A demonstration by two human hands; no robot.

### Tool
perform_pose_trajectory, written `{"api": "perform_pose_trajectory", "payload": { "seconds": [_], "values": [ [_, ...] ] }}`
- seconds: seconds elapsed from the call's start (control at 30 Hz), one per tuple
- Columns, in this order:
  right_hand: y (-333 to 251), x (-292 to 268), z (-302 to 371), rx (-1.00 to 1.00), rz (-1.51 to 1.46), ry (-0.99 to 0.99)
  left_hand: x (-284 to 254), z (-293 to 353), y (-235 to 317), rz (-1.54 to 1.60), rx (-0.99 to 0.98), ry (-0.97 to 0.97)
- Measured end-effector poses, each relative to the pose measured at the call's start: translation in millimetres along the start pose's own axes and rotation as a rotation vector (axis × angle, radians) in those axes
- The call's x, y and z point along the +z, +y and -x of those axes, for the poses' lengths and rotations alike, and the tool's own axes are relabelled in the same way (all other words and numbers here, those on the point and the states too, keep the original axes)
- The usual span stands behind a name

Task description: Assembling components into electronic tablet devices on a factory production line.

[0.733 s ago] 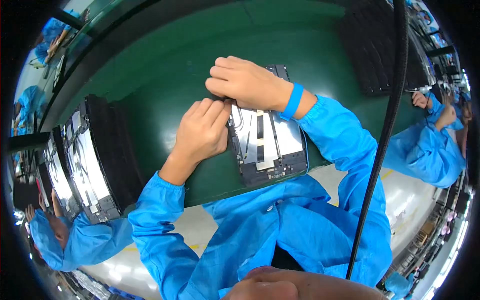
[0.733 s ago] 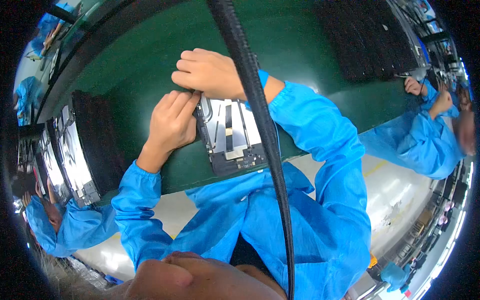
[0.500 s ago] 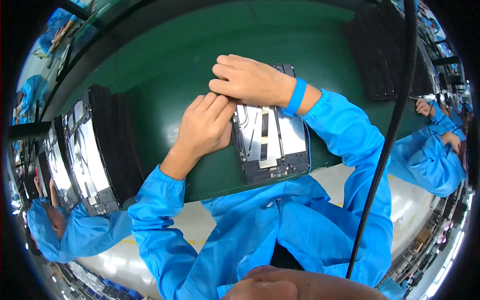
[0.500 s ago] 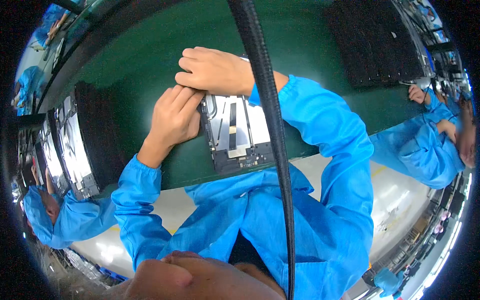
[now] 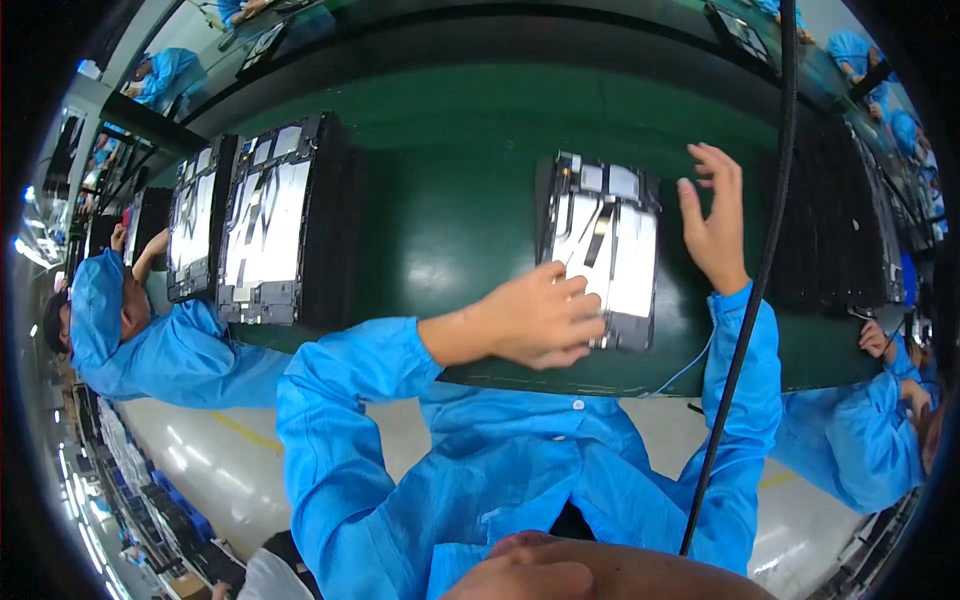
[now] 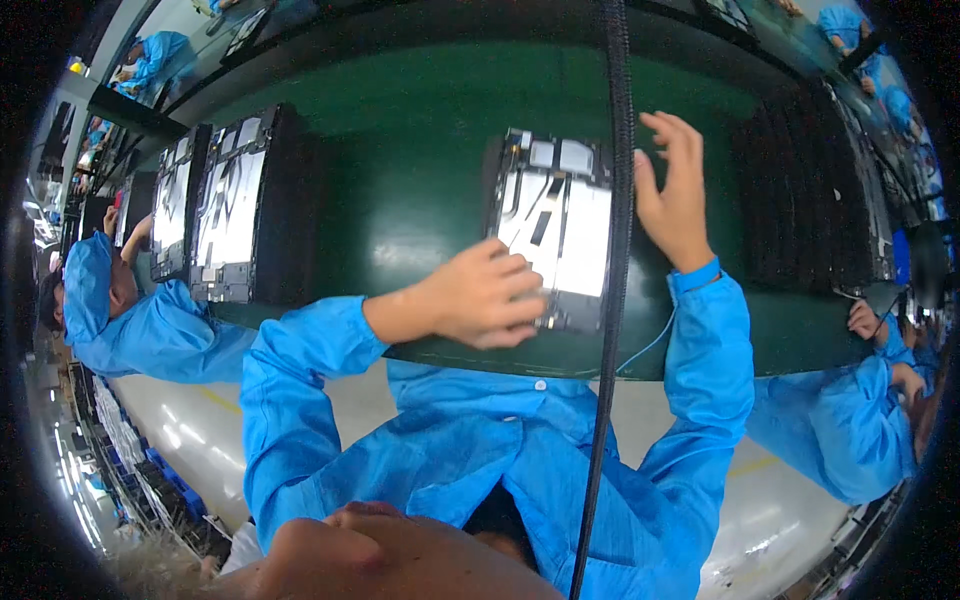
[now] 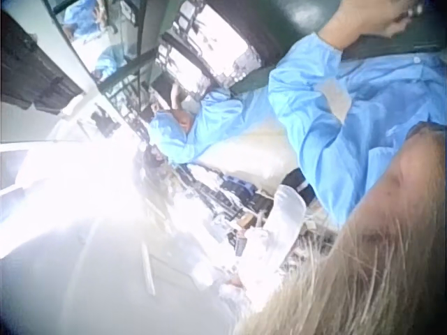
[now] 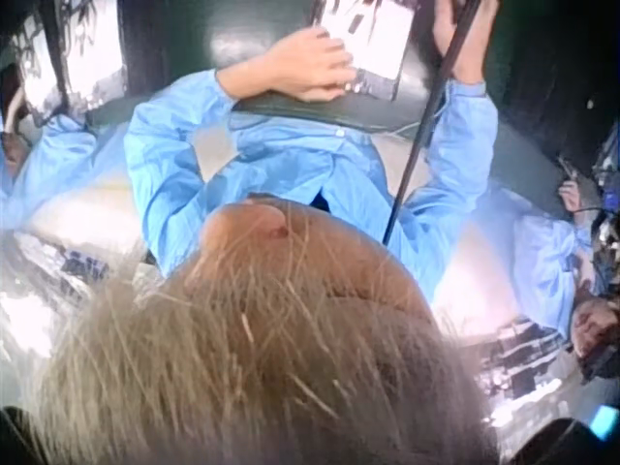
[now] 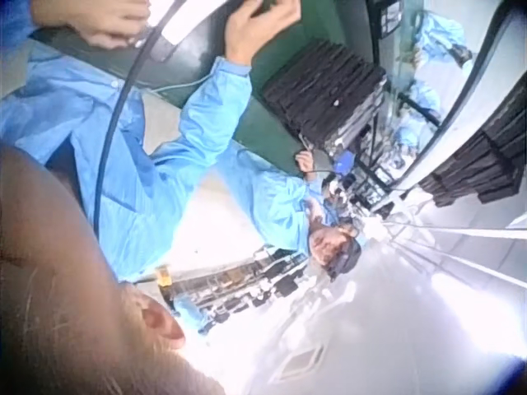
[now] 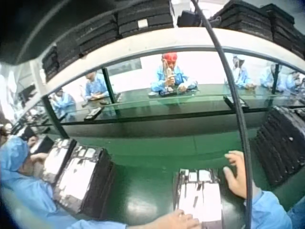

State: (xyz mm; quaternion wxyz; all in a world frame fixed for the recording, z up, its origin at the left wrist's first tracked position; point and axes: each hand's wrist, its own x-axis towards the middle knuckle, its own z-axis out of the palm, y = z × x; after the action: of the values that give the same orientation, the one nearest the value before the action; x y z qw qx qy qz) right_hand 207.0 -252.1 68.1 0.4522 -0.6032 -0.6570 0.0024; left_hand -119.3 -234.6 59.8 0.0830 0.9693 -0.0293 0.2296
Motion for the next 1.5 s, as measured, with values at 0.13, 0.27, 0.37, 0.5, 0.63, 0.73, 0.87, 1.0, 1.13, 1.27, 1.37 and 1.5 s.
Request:
{"api": "perform_pose_trajectory", "payload": {
  "seconds": [0.13, 0.27, 0.37, 0.5, 0.63, 0.73, 0.87, 1.0, 1.13, 1.27, 1.37, 1.5],
  "values": [
    [14.0, -8.7, 1.1, 0.052, 0.05, 0.095, 3.7, -27.1, -46.8, -0.125, -0.126, 0.034],
    [9.4, -3.5, 2.6, 0.005, 0.057, 0.049, 25.9, -61.7, -126.8, -0.381, -0.339, 0.22],
    [2.8, 6.0, 3.2, -0.001, 0.018, -0.016, 29.5, -70.1, -194.4, -0.449, -0.455, 0.327],
    [-6.4, 19.4, 2.1, -0.038, -0.007, -0.086, 19.3, -58.3, -211.8, -0.498, -0.6, 0.363],
    [4.8, 8.7, 11.3, -0.081, 0.063, -0.057, 12.2, -54.3, -127.8, -0.419, -0.428, 0.372],
    [-11.8, 17.0, 3.6, -0.181, -0.003, -0.019, -54.0, -12.5, -24.6, -0.404, -0.337, 0.479],
    [-110.5, 87.6, -21.2, -0.4, -0.255, -0.141, -121.3, 96.9, 71.9, -0.756, -0.612, 0.777],
    [-216.1, 154.0, -42.7, 0.053, -0.569, -0.51, -163.3, 190.0, 95.4, -0.897, -1.15, 0.987],
    [-268.0, 209.7, -62.6, 0.135, -0.528, -0.595, -172.5, 225.5, 80.0, -0.508, -1.407, 1.159],
    [-289.5, 227.5, -56.1, 0.089, -0.526, -0.6, -174.9, 230.0, 77.0, -0.449, -1.561, 1.043],
    [-300.5, 233.1, -48.8, 0.09, -0.573, -0.519, -171.9, 240.3, 71.0, -0.409, -1.461, 1.183],
    [-316.1, 234.6, -40.3, 0.061, -0.774, -0.389, -170.5, 243.8, 63.0, -0.135, -1.356, 1.486]
  ]
}}
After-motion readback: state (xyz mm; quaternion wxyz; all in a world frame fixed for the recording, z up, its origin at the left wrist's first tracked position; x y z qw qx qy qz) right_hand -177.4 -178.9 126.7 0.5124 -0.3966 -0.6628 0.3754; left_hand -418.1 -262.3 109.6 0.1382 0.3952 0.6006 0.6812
